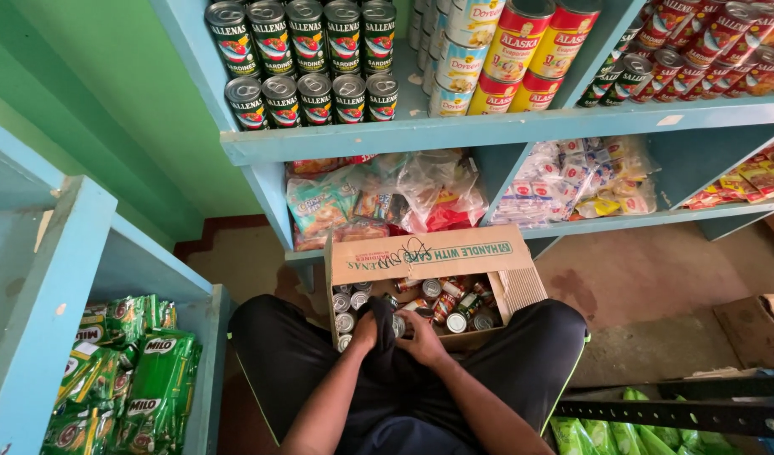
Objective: Organizing and wiping down canned goods in a grocery store stock area.
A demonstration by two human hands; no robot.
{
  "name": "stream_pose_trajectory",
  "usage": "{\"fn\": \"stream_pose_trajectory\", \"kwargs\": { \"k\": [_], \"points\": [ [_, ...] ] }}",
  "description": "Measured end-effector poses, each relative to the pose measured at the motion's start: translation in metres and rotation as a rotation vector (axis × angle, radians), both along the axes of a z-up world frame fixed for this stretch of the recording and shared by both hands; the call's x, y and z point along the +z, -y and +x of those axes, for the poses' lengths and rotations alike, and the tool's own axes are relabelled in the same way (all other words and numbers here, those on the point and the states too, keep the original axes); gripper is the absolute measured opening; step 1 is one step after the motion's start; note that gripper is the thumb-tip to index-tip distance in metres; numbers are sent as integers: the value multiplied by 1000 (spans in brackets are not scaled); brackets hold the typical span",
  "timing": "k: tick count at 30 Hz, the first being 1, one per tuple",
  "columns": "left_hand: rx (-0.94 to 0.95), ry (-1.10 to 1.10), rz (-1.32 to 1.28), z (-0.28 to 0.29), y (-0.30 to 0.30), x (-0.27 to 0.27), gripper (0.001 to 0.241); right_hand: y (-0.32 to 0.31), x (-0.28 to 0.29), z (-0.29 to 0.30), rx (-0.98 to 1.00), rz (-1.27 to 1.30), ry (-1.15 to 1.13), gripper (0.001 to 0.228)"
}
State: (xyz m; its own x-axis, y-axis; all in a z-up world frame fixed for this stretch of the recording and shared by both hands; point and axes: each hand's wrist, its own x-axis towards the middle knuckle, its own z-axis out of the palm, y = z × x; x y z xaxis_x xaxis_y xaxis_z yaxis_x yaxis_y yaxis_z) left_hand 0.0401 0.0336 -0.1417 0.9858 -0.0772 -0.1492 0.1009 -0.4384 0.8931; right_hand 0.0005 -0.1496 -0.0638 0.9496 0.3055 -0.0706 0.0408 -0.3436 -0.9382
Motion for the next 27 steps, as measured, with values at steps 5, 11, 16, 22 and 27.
{"fn": "stream_pose_trajectory", "kwargs": {
  "k": [5, 11, 16, 22, 27],
  "points": [
    [33, -2, -180, 5, 1, 3, 48, -1, 9, -2, 126, 88, 110, 72],
    [178, -104, 24, -6, -2, 10, 46, -9, 2, -1, -32, -123, 64, 70],
    [156, 53, 273, -13, -6, -1, 34, -4, 23, 0, 94, -148, 197, 67],
    [185, -7, 335, -13, -10, 4, 31, -5, 45, -4, 211, -97, 296, 65],
    [197, -123, 298, -9, -12, 2, 32, -7, 57, -7, 194, -141, 277, 64]
  ]
}}
